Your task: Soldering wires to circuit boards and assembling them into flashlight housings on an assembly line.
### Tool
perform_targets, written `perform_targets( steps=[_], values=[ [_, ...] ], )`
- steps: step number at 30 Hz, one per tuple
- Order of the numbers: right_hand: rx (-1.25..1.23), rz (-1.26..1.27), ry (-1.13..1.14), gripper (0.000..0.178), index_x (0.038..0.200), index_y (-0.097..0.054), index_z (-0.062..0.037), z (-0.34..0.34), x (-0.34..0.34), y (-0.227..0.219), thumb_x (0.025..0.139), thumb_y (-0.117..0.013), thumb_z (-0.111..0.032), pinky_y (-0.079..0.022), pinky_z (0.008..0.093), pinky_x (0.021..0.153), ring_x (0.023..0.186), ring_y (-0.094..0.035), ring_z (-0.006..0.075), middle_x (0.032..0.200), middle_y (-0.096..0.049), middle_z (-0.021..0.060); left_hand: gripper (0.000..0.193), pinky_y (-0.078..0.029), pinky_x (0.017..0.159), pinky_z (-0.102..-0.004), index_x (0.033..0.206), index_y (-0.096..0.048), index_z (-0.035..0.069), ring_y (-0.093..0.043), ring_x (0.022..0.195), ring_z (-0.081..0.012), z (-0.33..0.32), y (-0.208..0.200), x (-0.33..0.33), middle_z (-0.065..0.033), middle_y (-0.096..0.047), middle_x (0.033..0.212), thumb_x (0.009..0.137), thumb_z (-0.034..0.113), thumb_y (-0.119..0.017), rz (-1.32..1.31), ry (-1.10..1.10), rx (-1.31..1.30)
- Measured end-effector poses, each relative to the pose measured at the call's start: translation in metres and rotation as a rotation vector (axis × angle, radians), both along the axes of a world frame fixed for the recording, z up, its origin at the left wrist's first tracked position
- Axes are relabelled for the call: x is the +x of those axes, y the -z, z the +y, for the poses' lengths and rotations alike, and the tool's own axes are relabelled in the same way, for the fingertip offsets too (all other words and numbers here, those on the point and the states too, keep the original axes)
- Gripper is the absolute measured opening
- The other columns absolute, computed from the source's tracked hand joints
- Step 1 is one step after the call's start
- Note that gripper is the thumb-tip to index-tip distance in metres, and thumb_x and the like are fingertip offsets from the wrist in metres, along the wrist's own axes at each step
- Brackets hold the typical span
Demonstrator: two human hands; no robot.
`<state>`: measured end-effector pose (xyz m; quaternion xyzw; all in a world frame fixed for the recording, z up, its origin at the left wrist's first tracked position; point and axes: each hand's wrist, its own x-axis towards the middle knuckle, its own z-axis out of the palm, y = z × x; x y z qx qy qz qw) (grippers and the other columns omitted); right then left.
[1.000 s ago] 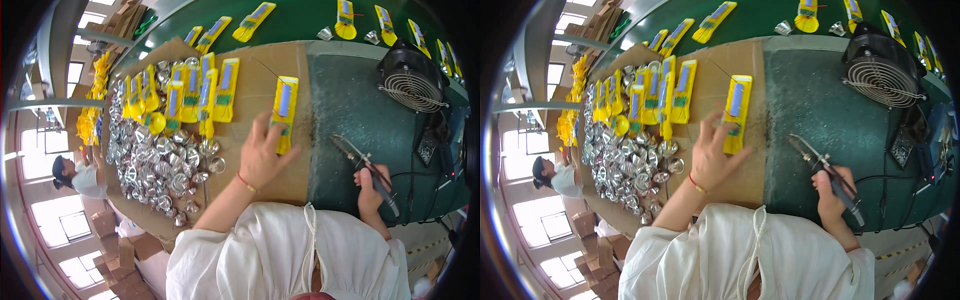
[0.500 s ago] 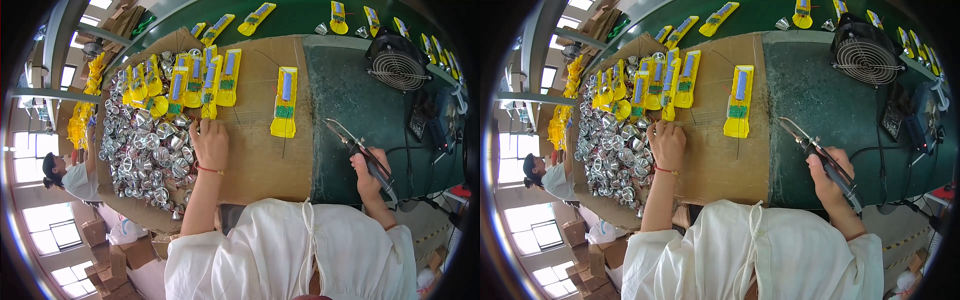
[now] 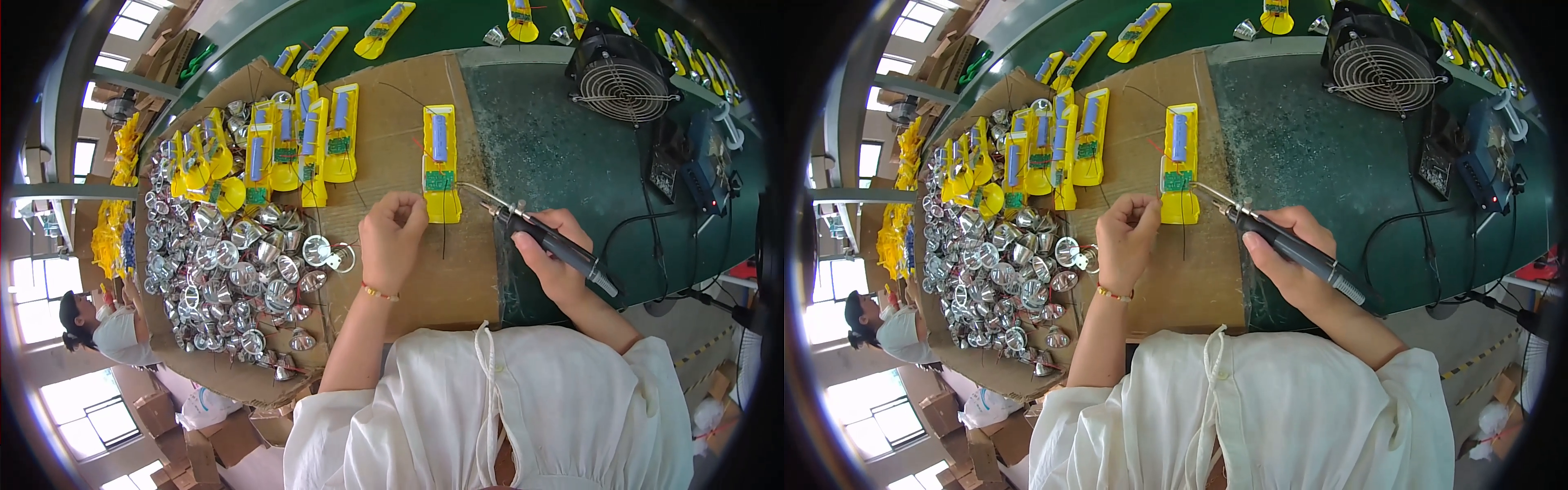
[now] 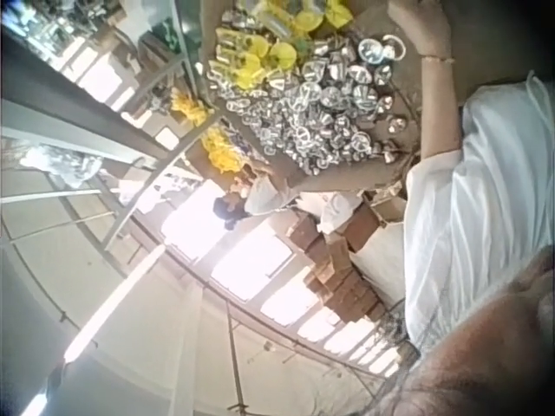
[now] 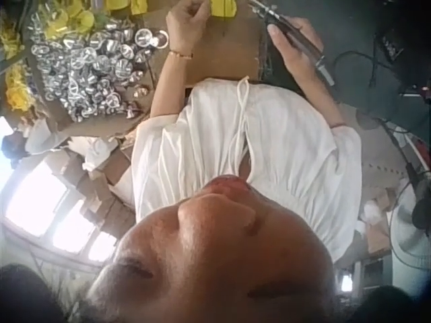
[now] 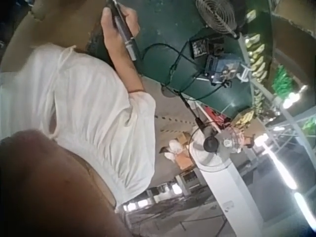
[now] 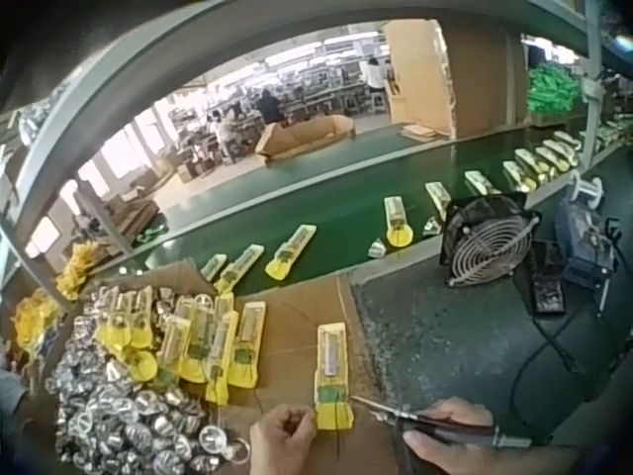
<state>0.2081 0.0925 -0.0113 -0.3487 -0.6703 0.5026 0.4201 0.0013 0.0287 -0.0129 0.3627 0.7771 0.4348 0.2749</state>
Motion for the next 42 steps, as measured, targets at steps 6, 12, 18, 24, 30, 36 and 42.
perform_targets(
  steps=[6,12,18,24,30,36,42],
  values=[
    [0.040,0.021,0.012,0.016,0.084,-0.058,0.0008,0.006,-0.008,0.011,0.077,-0.068,-0.009,-0.043,0.0200,0.051,0.057,-0.055,0.0053,0.066,-0.062,0.0039,0.013,-0.045,0.055,-0.0260,0.079,-0.063,0.000,-0.059,0.057,-0.0143,0.010,0.003,0.000,-0.0092,-0.063,0.065,0.078,0.013,-0.063,0.058,0.054,0.005],
    [-0.011,0.052,0.025,0.016,0.083,-0.057,0.0007,0.006,-0.013,0.014,0.077,-0.068,-0.009,-0.042,0.0195,0.049,0.054,-0.054,0.0045,0.064,-0.060,0.0035,0.014,-0.044,0.052,-0.0272,0.075,-0.062,0.000,-0.056,0.052,-0.0151,0.005,0.008,0.002,-0.0082,-0.060,0.061,0.077,0.014,-0.064,0.113,0.037,-0.031],
    [-0.033,0.052,0.033,0.016,0.082,-0.056,0.0010,0.007,-0.015,0.014,0.077,-0.068,-0.008,-0.042,0.0194,0.049,0.054,-0.054,0.0045,0.063,-0.060,0.0033,0.015,-0.044,0.052,-0.0276,0.074,-0.061,0.001,-0.055,0.053,-0.0151,0.007,0.006,0.006,-0.0083,-0.059,0.062,0.077,0.014,-0.065,0.086,0.000,-0.028],
    [-0.025,0.019,0.015,0.016,0.082,-0.055,0.0012,0.007,-0.016,0.017,0.077,-0.068,-0.007,-0.042,0.0192,0.050,0.055,-0.054,0.0049,0.064,-0.060,0.0038,0.014,-0.043,0.053,-0.0301,0.073,-0.061,0.001,-0.054,0.053,-0.0179,0.008,0.010,0.005,-0.0084,-0.058,0.061,0.077,0.014,-0.064,0.166,-0.010,-0.016],
    [-0.327,0.171,0.055,0.016,0.089,-0.054,0.0022,0.004,-0.017,0.012,0.080,-0.064,-0.005,-0.047,0.0216,0.053,0.061,-0.059,0.0095,0.070,-0.062,0.0079,0.013,-0.043,0.052,-0.0309,0.071,-0.060,0.001,-0.054,0.053,-0.0187,0.011,0.015,0.006,-0.0087,-0.058,0.061,0.076,0.013,-0.064,0.188,-0.013,0.019],
    [0.022,0.156,0.076,0.017,0.094,-0.052,0.0041,0.008,0.005,0.007,0.082,-0.061,-0.003,-0.047,0.0228,0.057,0.066,-0.059,0.0119,0.080,-0.061,0.0123,0.014,-0.043,0.052,-0.0299,0.071,-0.061,0.001,-0.055,0.053,-0.0181,0.012,0.012,0.007,-0.0091,-0.059,0.062,0.076,0.013,-0.064,0.161,-0.021,0.017],
    [0.151,-0.099,0.134,0.023,0.099,-0.053,0.0028,0.033,0.020,0.017,0.083,-0.063,-0.009,-0.044,0.0199,0.058,0.065,-0.055,0.0077,0.081,-0.061,0.0077,0.015,-0.043,0.051,-0.0285,0.071,-0.062,0.000,-0.055,0.051,-0.0162,0.013,0.011,0.007,-0.0081,-0.059,0.060,0.075,0.014,-0.064,0.157,-0.046,-0.011]
  ],
)
